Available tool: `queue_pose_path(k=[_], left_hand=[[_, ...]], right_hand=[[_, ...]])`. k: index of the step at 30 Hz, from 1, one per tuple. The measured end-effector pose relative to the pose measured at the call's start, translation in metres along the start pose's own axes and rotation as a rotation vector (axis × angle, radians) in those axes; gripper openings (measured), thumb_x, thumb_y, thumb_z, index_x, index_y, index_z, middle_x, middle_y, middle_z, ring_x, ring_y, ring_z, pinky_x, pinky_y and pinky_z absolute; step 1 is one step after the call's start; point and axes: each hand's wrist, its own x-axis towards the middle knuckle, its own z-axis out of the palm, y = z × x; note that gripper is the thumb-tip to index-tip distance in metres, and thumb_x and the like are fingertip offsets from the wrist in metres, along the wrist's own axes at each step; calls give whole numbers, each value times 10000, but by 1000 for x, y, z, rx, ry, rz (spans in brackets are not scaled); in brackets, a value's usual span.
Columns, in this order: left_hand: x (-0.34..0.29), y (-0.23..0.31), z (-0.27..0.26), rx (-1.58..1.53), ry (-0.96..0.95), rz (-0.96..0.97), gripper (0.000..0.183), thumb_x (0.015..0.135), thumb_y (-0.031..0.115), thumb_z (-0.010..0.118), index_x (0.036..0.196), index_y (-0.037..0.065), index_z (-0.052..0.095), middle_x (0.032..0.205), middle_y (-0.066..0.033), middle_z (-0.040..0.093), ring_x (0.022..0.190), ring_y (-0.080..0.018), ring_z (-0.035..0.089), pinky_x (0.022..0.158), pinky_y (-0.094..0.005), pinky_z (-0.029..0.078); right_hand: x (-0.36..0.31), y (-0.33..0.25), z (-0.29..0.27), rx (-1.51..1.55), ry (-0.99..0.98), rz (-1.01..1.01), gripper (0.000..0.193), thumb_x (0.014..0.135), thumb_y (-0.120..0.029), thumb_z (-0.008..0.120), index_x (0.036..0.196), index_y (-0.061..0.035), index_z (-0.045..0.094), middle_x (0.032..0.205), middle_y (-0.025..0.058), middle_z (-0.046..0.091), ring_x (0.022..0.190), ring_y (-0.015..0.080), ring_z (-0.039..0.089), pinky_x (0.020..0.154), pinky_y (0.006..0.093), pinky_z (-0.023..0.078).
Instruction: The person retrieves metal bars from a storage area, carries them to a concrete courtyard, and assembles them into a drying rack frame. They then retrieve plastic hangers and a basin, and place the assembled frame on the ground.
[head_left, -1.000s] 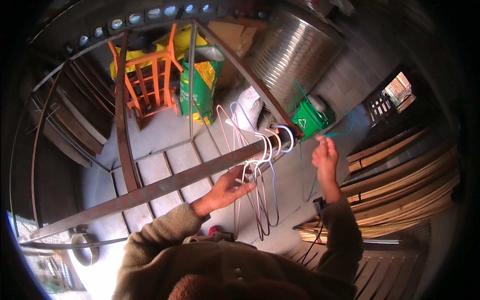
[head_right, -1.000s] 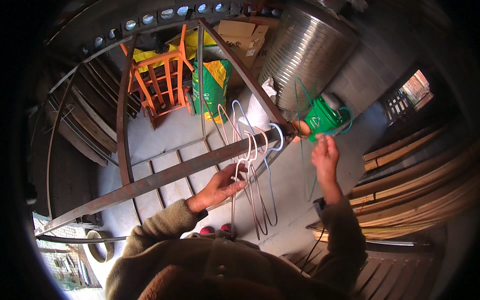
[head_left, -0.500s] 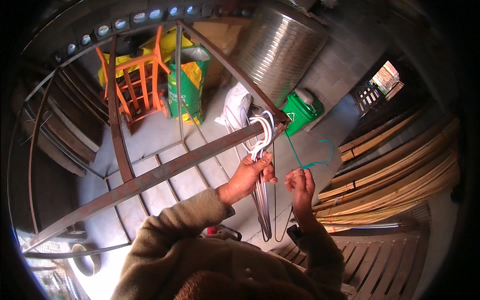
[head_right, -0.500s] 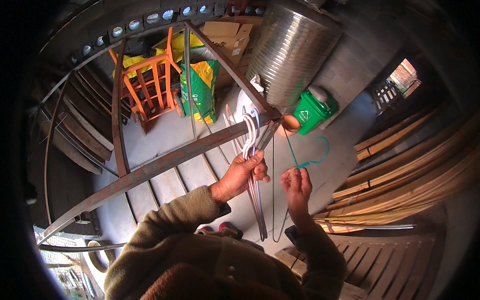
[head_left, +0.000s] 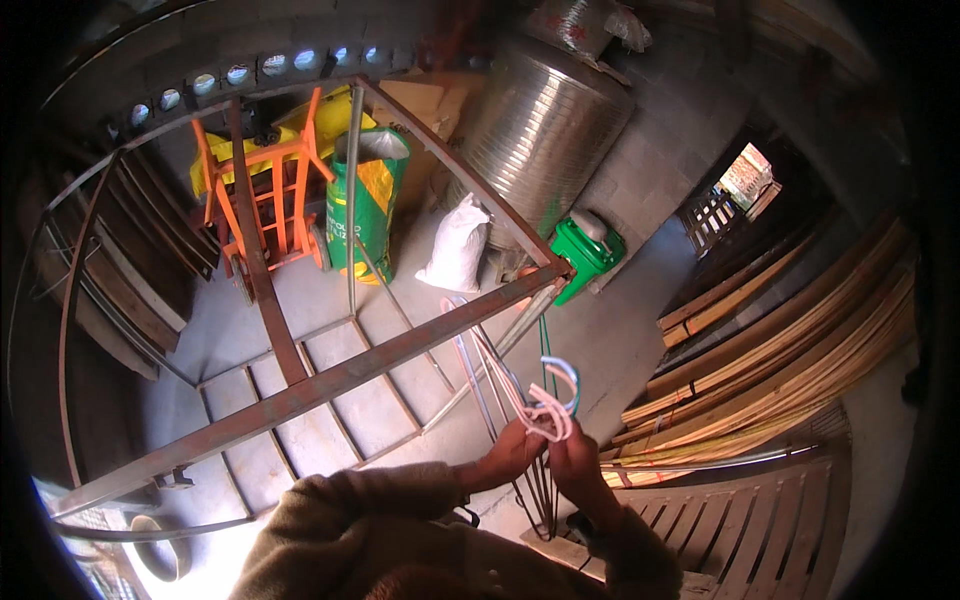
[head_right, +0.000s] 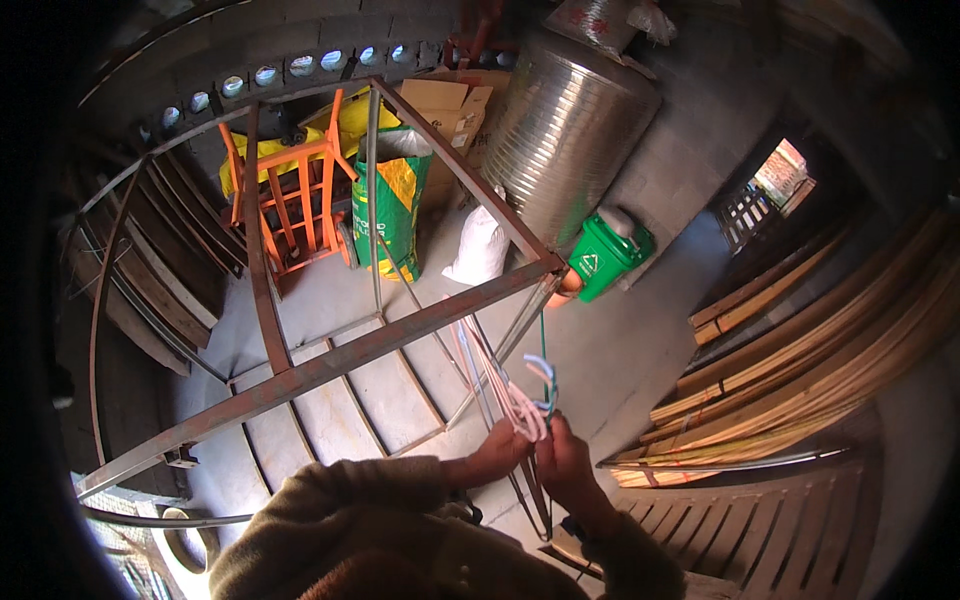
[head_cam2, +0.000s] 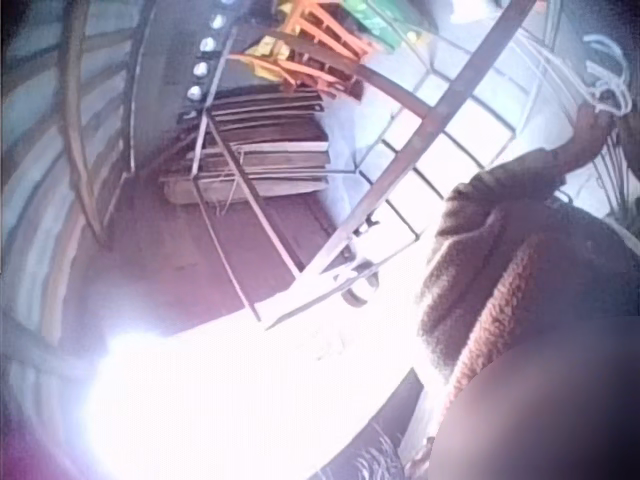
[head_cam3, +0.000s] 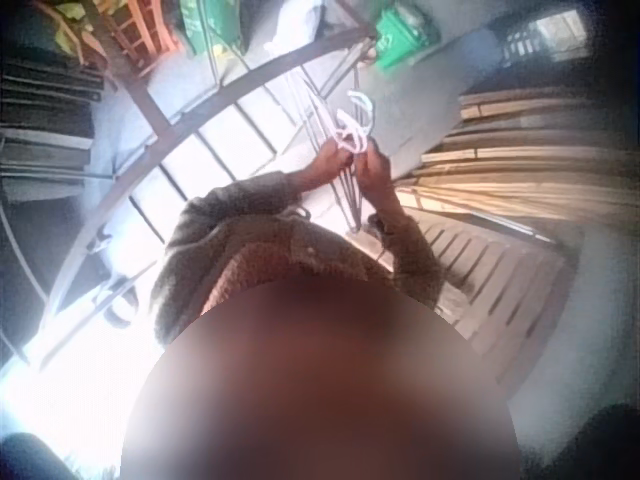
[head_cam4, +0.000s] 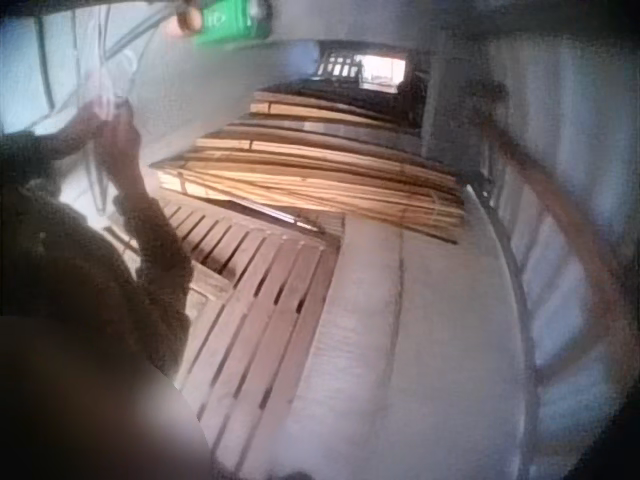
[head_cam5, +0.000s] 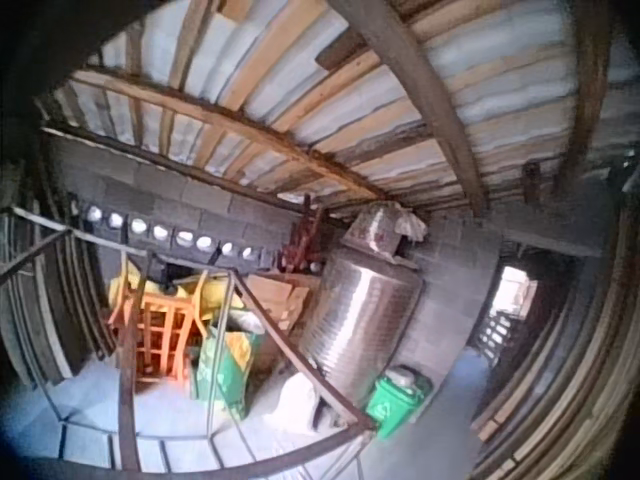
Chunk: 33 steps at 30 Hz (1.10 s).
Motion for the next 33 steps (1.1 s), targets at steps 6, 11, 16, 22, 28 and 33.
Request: queue_pose_path(k=[6, 11, 16, 22, 28, 33], left_hand=[[-58, -22, 2, -77, -12, -61, 446, 985, 363, 460, 1256, 9, 452, 1147, -112, 528, 1075, -180, 508, 934, -344, 419], [-102, -33, 5, 95, 97, -140, 389, 1000, 337, 431, 1221, 19, 469, 1060, -75, 537, 984, -161, 511, 862, -327, 438], [-149, -15, 8, 220, 412, -192, 375, 1006, 371, 400, 1120, 33, 516, 940, -65, 544, 870, -119, 499, 770, -285, 447], [-223, 11, 9, 126, 741, -258, 382, 1009, 311, 397, 1228, 17, 503, 942, -30, 580, 889, -99, 514, 789, -268, 453], [-315, 43, 12, 144, 870, -296, 535, 979, 386, 451, 1385, 63, 322, 988, -69, 583, 836, -119, 584, 718, -273, 499], [-416, 86, 1, 410, 954, -64, 512, 944, 476, 495, 1238, 62, 427, 971, -68, 543, 849, -159, 572, 720, -303, 493]], right_hand=[[-42, -6, 17, 57, -336, 122, 404, 874, -147, 582, 1195, -6, 383, 988, 224, 601, 906, 307, 636, 754, 377, 491], [-65, 17, 38, 228, -473, 209, 346, 933, -177, 489, 1231, -22, 403, 915, 186, 612, 814, 272, 623, 703, 370, 480], [-76, 40, 76, 376, -442, -76, 265, 939, -82, 450, 1186, 10, 472, 871, 162, 610, 754, 223, 599, 682, 332, 475], [-91, 19, 133, 532, -560, -92, 173, 961, -74, 446, 1094, 11, 516, 925, 145, 612, 835, 224, 600, 754, 324, 470], [-118, -42, 194, 594, -932, -224, 157, 975, -114, 446, 1096, -22, 488, 911, 123, 617, 803, 223, 615, 716, 319, 484], [-177, -118, 255, 550, -1432, -76, 251, 962, -196, 473, 1138, -31, 405, 812, 76, 599, 643, 138, 576, 590, 298, 477]])
